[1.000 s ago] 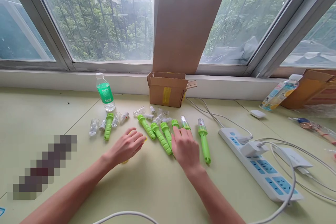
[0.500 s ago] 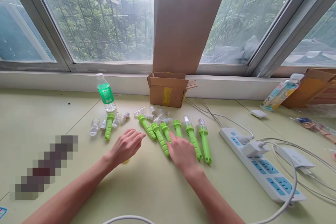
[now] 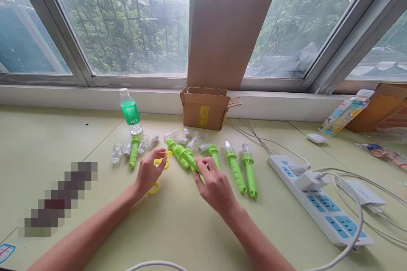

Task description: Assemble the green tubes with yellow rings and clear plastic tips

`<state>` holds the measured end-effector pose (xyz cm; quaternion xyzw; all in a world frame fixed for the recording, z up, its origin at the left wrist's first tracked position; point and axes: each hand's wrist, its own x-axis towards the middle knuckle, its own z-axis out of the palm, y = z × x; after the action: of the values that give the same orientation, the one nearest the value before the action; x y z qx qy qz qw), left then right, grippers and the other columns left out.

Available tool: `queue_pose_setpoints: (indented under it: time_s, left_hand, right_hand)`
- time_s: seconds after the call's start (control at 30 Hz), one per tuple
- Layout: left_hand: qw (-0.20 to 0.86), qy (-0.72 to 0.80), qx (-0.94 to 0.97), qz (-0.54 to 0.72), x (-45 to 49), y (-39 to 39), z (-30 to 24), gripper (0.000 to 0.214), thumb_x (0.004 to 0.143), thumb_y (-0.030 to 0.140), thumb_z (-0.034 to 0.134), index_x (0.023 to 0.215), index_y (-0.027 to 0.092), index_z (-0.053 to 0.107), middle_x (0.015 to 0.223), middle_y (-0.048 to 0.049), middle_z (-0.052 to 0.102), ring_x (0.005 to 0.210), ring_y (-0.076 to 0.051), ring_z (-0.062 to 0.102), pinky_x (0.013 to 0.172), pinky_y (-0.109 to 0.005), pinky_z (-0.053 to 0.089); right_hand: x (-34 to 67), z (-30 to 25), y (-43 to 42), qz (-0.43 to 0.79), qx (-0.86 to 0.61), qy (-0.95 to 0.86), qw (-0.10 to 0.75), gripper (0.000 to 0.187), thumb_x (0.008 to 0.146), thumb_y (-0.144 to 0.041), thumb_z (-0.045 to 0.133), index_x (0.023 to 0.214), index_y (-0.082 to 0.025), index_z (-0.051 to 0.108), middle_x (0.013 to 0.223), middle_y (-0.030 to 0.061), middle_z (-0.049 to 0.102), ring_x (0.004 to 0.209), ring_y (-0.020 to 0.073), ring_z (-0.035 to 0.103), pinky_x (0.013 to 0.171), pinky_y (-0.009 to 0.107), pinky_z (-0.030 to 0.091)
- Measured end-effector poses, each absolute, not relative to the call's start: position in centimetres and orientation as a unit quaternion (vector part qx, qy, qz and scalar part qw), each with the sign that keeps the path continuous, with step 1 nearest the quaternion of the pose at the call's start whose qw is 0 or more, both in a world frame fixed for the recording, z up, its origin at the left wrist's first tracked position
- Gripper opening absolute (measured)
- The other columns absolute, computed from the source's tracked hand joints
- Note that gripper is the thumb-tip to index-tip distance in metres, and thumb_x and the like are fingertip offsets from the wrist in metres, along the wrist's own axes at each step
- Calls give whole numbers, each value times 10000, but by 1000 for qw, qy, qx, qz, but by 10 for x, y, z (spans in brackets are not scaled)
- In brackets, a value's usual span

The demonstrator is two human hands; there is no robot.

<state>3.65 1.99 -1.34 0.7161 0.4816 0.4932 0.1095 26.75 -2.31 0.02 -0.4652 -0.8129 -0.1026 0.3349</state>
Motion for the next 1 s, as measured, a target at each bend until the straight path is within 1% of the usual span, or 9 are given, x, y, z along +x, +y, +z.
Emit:
queue_pose_setpoints:
  time_s: [0.13, 0.3, 0.47, 0.6, 0.73, 0.9, 1.0]
  left_hand:
    - [246, 474, 637, 556, 43, 17, -10, 176, 807, 240, 622, 975, 193, 596, 870, -47, 704, 777, -181, 692, 720, -318, 564]
    - [345, 461, 564, 592, 48, 10, -1, 213, 770, 293, 671, 939, 173, 618, 875, -69, 696, 785, -184, 679, 705, -307, 551]
    - [454, 438, 497, 596, 47, 9, 6, 280, 716, 301, 727, 943, 176, 620, 878, -67, 701, 832, -187, 672, 701, -274, 523]
    - [557, 404, 453, 567, 43, 13, 9, 359, 690, 305, 755, 1001, 175, 630, 947, -83, 709, 879, -188, 664, 737, -268, 504]
    - [578, 392, 468, 542, 41, 15, 11, 390, 678, 317, 766, 1019, 174, 643, 932, -79, 698, 845, -178, 655, 685, -246, 490]
    - [558, 393, 477, 554, 43, 13, 10, 382, 689, 330, 756, 1017, 175, 637, 921, -78, 688, 817, -173, 652, 670, -251, 501]
    - [536, 399, 476, 572, 45, 11, 10, 343, 702, 320, 745, 994, 181, 630, 884, -56, 683, 795, -159, 649, 675, -255, 512]
  right_hand:
    - [258, -1, -30, -57, -422, -846, 323, 357, 915, -173, 449, 1266, -125, 495, 979, 114, 562, 656, 146, 576, 622, 298, 520]
    - [252, -3, -32, -32, -426, -848, 314, 360, 916, -156, 433, 1271, -116, 483, 984, 119, 557, 687, 159, 586, 610, 295, 526]
    - [252, -2, -33, -47, -440, -843, 306, 352, 898, -143, 449, 1246, -126, 496, 994, 115, 576, 731, 176, 599, 583, 277, 506]
    - [254, -2, -33, -86, -457, -834, 297, 348, 883, -124, 451, 1224, -138, 518, 1010, 107, 598, 682, 159, 589, 531, 253, 467]
    - [255, -1, -31, -131, -467, -828, 281, 348, 889, -117, 447, 1218, -163, 554, 976, 86, 619, 645, 140, 574, 483, 230, 414]
    - [255, -1, -31, -155, -471, -824, 276, 360, 921, -147, 428, 1250, -188, 567, 938, 79, 632, 652, 127, 572, 464, 207, 374]
    - [253, 0, -31, -158, -472, -823, 274, 362, 926, -150, 426, 1256, -185, 571, 929, 74, 634, 655, 122, 566, 479, 208, 371]
